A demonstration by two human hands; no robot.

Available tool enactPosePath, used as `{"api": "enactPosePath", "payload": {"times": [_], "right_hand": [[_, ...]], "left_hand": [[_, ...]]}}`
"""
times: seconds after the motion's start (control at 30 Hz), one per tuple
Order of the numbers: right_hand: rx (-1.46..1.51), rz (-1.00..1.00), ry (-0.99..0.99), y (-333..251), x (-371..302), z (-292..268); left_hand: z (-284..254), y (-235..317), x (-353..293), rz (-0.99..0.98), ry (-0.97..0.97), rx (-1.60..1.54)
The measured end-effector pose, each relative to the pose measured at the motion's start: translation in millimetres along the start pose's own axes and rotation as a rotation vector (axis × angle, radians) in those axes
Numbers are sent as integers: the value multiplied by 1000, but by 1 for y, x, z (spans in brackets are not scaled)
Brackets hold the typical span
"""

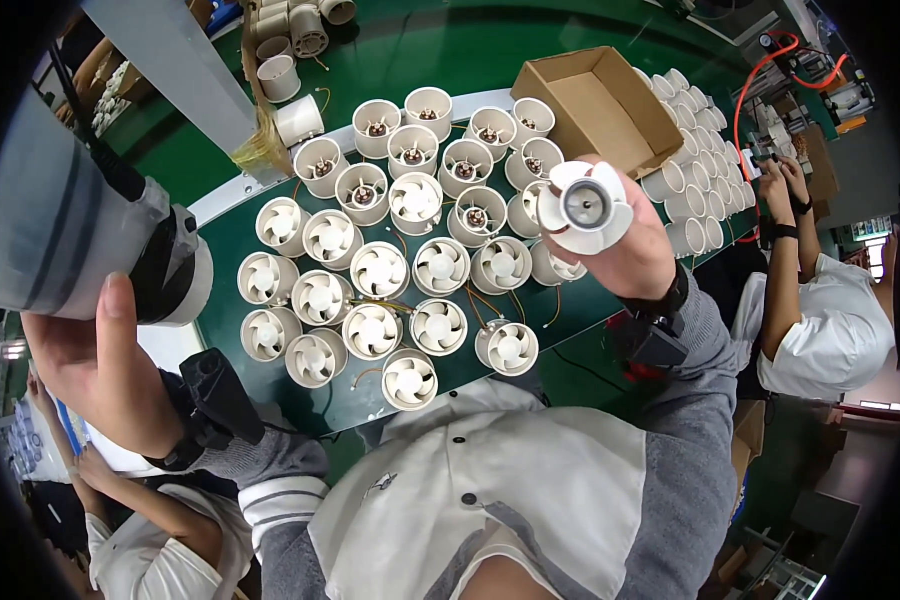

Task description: The person picks up fan blades from a box, places them into cylindrical housings on the table, and then uses a dispenser to apply a substance to the center of each assembly.

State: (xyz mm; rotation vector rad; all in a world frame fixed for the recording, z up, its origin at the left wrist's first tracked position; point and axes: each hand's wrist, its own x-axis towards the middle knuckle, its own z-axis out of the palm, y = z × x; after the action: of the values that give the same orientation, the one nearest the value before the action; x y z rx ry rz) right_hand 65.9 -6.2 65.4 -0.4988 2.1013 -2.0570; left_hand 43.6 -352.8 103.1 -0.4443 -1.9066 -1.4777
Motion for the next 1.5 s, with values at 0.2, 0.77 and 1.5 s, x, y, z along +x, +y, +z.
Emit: {"api": "enactPosePath", "payload": {"times": [0.2, 0.77, 1.5], "right_hand": [[-825, -166, -97, 10, 20, 2], [-1555, -306, -290, 53, 44, 19], [-1514, 366, 280, 129, 103, -237]], "left_hand": [[-7, 13, -3, -26, 20, 68], [7, 13, -2, 6, 3, 28], [3, 20, -3, -131, 27, 59]]}}
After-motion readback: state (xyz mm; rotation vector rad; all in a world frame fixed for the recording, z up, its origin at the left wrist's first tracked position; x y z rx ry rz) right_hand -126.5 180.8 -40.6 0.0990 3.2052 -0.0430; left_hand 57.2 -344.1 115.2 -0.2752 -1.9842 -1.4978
